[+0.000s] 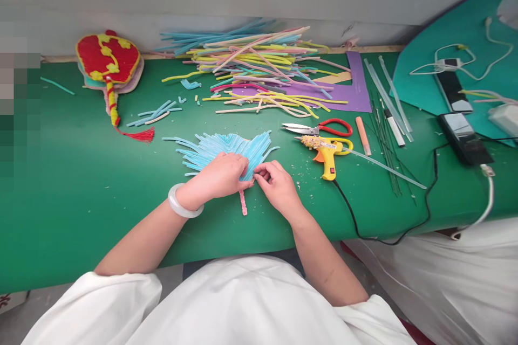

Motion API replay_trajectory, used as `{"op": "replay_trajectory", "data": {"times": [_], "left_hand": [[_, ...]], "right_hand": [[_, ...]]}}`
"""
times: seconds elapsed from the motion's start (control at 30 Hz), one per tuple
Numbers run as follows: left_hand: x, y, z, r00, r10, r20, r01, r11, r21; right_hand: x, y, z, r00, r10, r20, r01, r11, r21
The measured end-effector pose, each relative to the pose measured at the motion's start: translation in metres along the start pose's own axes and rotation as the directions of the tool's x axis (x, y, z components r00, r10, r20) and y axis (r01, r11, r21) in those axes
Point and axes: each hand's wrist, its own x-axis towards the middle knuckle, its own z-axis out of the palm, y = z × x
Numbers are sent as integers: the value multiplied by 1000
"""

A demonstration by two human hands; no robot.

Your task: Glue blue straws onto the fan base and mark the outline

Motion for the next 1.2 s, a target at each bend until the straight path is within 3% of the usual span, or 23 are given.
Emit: {"op": "replay_trajectory", "data": {"times": [0.5, 0.7, 0.87, 1.03, 1.13, 1.2], "left_hand": [[-1, 0, 1, 1000, 5, 9, -5, 1000, 2], [0, -1, 0, 1000, 12, 19, -12, 1000, 0], [0, -1, -1, 1000, 16, 6, -15, 999, -33], [-1, 1, -2, 1000, 9, 0, -9, 999, -40], [-1, 1, -3, 1000, 0, 8, 0, 1000, -26], [-1, 1, -3, 1000, -2, 11, 2, 1000, -22]], "right_hand": [[1, 0, 1, 1000, -9, -7, 9, 1000, -15], [1, -2, -9, 995, 62, -74, -53, 991, 127], [-13, 1, -34, 936, 85, -343, -81, 996, 26], [-21, 21, -76, 796, -44, -604, -126, 964, -236], [-13, 42, -109, 744, -95, -661, -188, 920, -344], [-6, 56, -131, 765, -118, -633, -219, 877, -428]]}}
